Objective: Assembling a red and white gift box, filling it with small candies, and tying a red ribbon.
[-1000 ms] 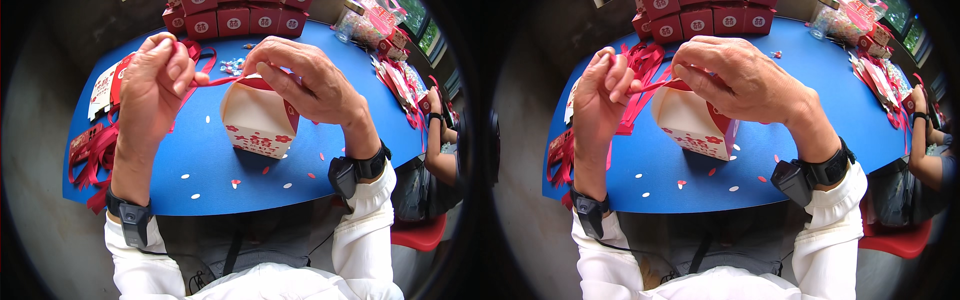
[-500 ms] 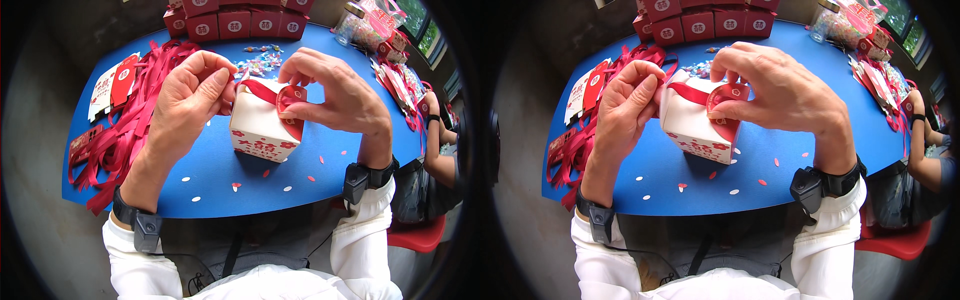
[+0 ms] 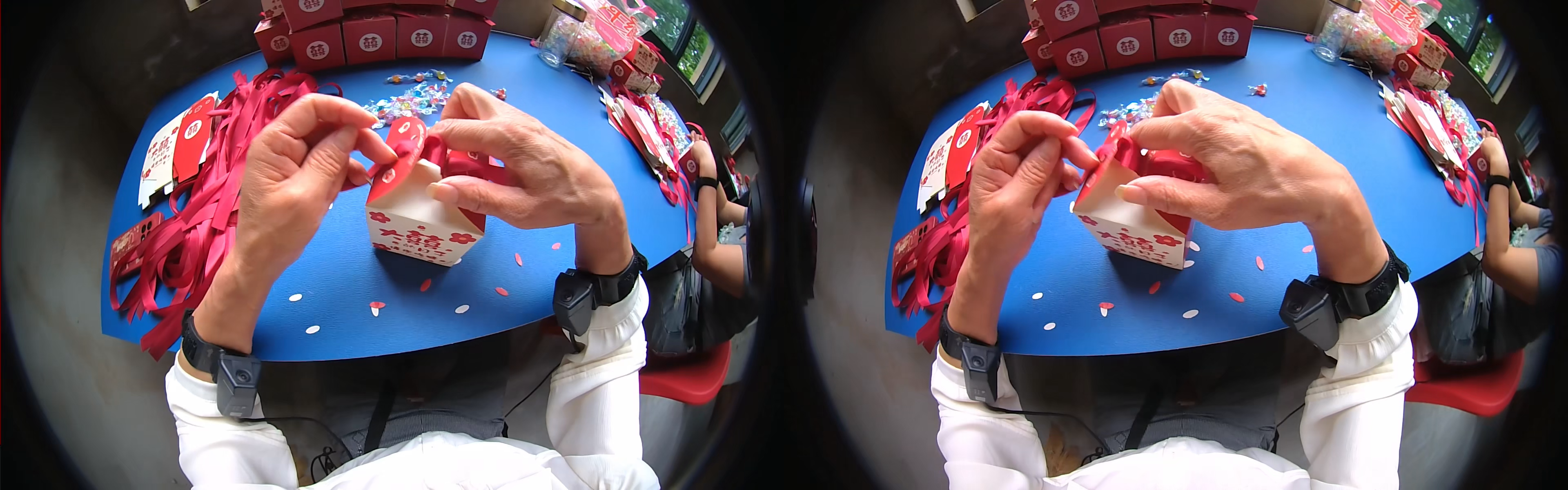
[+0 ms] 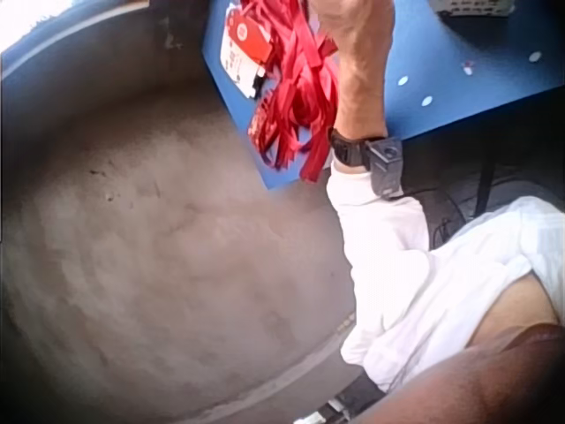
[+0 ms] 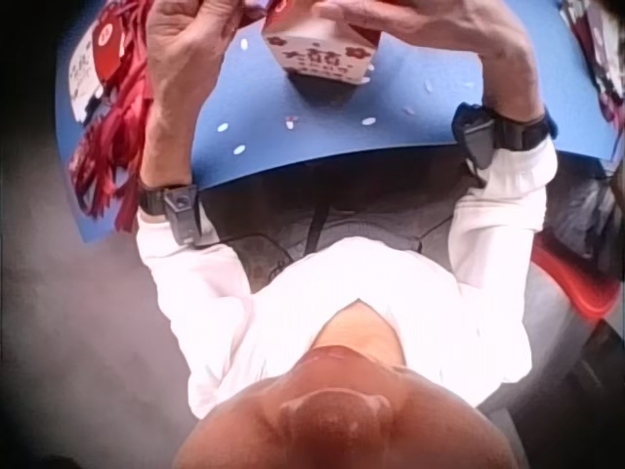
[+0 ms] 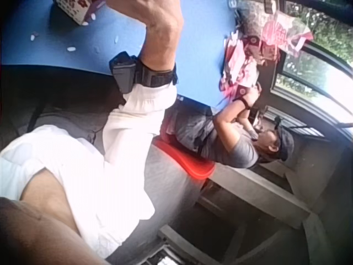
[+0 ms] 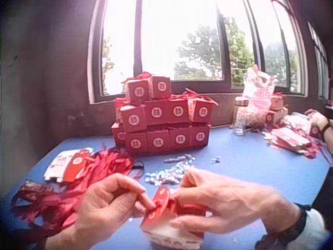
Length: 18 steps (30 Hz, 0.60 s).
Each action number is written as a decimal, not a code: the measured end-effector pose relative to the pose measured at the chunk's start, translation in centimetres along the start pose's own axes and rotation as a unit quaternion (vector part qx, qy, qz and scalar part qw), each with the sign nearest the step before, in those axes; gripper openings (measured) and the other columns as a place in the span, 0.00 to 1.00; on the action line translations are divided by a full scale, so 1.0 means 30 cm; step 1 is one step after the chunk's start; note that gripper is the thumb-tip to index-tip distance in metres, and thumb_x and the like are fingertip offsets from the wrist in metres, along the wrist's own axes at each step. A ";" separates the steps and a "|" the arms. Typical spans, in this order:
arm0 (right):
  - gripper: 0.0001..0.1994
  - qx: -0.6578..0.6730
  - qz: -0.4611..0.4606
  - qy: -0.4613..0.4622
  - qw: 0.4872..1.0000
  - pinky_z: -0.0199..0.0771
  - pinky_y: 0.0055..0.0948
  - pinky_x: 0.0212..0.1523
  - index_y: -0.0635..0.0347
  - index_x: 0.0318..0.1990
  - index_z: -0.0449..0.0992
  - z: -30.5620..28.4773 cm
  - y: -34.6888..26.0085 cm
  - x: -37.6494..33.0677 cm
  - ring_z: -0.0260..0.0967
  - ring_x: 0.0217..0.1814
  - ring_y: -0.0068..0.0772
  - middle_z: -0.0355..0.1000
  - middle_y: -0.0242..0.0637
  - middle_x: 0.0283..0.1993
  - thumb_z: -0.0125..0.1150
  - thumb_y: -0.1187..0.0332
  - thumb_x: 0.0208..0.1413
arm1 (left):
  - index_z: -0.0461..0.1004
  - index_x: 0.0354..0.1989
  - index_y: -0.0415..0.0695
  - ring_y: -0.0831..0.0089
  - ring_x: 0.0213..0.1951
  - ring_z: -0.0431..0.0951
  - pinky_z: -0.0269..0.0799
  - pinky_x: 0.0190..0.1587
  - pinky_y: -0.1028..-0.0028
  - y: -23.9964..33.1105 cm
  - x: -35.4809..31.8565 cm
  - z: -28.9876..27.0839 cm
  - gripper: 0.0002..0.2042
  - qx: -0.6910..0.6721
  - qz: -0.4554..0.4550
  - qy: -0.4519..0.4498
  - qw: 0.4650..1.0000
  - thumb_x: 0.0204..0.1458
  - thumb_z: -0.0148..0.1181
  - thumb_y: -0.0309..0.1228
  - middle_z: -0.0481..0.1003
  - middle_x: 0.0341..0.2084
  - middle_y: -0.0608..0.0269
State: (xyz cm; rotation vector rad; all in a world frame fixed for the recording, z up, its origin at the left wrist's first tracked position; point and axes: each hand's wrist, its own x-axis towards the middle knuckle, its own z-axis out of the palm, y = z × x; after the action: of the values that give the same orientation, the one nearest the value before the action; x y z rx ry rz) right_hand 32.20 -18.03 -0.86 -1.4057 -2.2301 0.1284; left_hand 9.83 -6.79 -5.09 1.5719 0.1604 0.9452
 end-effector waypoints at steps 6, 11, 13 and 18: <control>0.18 0.068 -0.011 -0.011 0.998 0.74 0.35 0.50 0.61 0.49 0.78 -0.024 0.033 0.002 0.71 0.49 0.40 0.71 0.44 0.45 0.67 0.58 0.57 | 0.75 0.46 0.40 0.79 0.39 0.81 0.77 0.40 0.81 0.001 -0.001 0.004 0.07 0.006 -0.026 -0.014 1.000 0.67 0.50 0.25 0.80 0.33 0.60; 0.18 0.044 0.030 0.047 0.997 0.77 0.35 0.47 0.59 0.51 0.76 -0.033 0.018 -0.038 0.75 0.43 0.40 0.72 0.44 0.45 0.69 0.62 0.56 | 0.74 0.46 0.38 0.78 0.40 0.81 0.77 0.41 0.80 -0.007 -0.003 0.023 0.07 0.041 -0.008 -0.038 0.998 0.66 0.49 0.24 0.80 0.34 0.58; 0.17 0.012 0.038 0.074 0.996 0.77 0.36 0.45 0.60 0.49 0.75 -0.014 0.006 -0.050 0.75 0.41 0.41 0.72 0.44 0.44 0.69 0.64 0.55 | 0.75 0.45 0.38 0.78 0.41 0.80 0.77 0.41 0.80 -0.005 -0.008 0.023 0.07 0.034 -0.018 -0.034 0.999 0.66 0.50 0.23 0.80 0.33 0.59; 0.10 -0.042 0.012 0.125 0.991 0.75 0.36 0.40 0.60 0.42 0.75 0.036 -0.036 -0.059 0.74 0.39 0.43 0.72 0.42 0.39 0.68 0.70 0.55 | 0.75 0.42 0.37 0.80 0.34 0.79 0.76 0.36 0.81 0.005 -0.013 0.038 0.05 0.126 -0.002 0.004 0.992 0.63 0.56 0.23 0.78 0.30 0.62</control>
State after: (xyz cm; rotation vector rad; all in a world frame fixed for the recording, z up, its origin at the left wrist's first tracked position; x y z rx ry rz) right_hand 31.44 -19.87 -2.08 -1.4079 -2.0344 -0.1294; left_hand 10.24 -7.92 -5.07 1.7984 0.2970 0.9557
